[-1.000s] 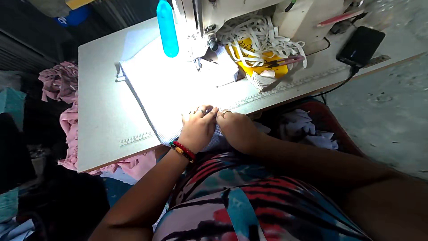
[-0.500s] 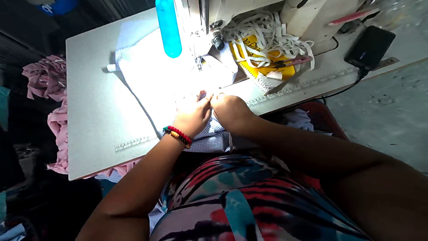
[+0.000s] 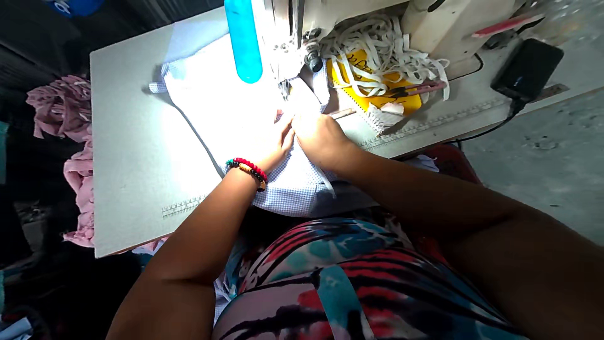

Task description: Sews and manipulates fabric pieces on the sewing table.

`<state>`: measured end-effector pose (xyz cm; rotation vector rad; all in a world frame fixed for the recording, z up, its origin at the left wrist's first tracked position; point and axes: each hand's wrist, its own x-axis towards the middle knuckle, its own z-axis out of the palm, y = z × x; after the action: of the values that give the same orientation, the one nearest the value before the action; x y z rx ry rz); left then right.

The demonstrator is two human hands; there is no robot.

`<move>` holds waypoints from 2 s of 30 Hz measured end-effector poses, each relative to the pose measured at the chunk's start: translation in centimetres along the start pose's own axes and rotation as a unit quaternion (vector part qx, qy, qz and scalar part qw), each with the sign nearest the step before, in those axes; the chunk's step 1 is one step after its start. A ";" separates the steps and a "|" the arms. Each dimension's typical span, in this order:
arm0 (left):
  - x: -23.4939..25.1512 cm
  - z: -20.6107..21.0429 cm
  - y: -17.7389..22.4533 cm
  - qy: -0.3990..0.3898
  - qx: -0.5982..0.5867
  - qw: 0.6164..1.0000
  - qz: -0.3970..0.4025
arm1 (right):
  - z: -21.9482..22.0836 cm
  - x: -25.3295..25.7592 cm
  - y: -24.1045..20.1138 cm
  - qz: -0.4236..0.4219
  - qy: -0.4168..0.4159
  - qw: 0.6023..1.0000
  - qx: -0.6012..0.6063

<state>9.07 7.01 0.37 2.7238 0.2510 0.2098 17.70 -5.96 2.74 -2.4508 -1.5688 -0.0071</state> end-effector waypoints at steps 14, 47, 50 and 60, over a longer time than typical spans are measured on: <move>-4.3 -6.9 -6.4 0.022 0.174 0.975 -0.139 | -1.3 -1.3 0.8 0.133 -0.065 0.963 0.226; -3.3 -1.8 5.3 0.009 -0.223 0.922 -0.317 | -1.2 -12.5 -0.5 0.229 -0.017 0.886 0.402; -4.9 -1.2 7.9 0.006 -0.308 0.903 -0.301 | -0.9 -14.0 -0.4 0.211 0.024 0.896 0.389; -11.0 0.7 12.9 -0.117 -0.341 0.916 -0.177 | -0.8 -14.7 -0.1 0.177 0.083 0.912 0.360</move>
<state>0.36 -7.17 3.66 1.9442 0.4888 -0.1186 11.44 -19.22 1.70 -2.0177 -0.8190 0.3504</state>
